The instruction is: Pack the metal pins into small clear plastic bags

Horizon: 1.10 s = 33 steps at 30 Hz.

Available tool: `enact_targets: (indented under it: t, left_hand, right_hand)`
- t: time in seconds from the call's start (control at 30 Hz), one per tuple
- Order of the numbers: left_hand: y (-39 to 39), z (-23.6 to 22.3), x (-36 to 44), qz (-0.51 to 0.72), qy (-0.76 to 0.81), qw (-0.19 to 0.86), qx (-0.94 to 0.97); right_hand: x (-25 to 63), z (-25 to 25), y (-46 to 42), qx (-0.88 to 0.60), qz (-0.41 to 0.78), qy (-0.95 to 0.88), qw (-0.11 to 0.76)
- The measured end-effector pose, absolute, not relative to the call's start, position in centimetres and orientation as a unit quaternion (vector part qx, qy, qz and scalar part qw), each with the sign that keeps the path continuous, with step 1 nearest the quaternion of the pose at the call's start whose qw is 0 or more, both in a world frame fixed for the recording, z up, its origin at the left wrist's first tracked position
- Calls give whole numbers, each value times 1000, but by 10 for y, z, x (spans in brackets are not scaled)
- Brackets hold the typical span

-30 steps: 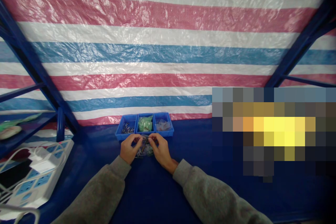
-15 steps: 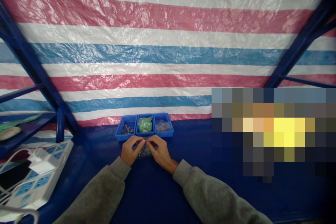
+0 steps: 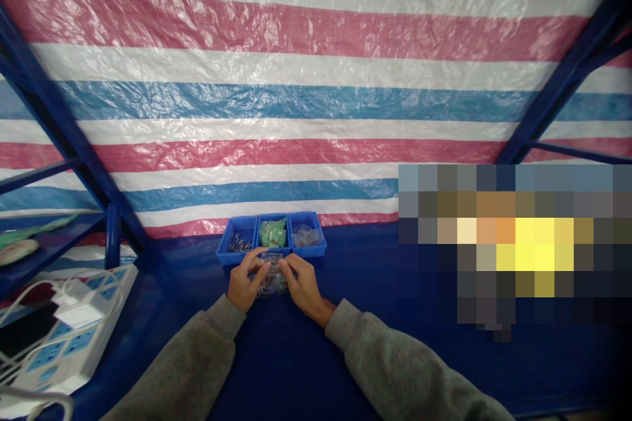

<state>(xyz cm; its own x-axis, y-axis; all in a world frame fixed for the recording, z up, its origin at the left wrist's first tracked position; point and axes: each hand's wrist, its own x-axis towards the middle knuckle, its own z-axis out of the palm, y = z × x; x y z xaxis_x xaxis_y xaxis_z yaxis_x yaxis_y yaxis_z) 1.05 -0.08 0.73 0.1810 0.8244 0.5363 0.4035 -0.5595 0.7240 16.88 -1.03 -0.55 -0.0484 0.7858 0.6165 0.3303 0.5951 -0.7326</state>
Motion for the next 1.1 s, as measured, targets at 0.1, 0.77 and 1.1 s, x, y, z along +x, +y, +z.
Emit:
enact_targets:
  t: [0.1, 0.77, 1.1]
  left_hand:
    - [2, 6, 10, 518, 407, 286, 695]
    - [-3, 15, 7, 484, 402, 125, 767]
    - [2, 10, 8, 471, 366, 59, 800]
  right_hand:
    - [168, -6, -10, -402, 211, -668, 590]
    - [168, -6, -8, -398, 210, -672, 588]
    - [167, -9, -7, -395, 215, -672, 589]
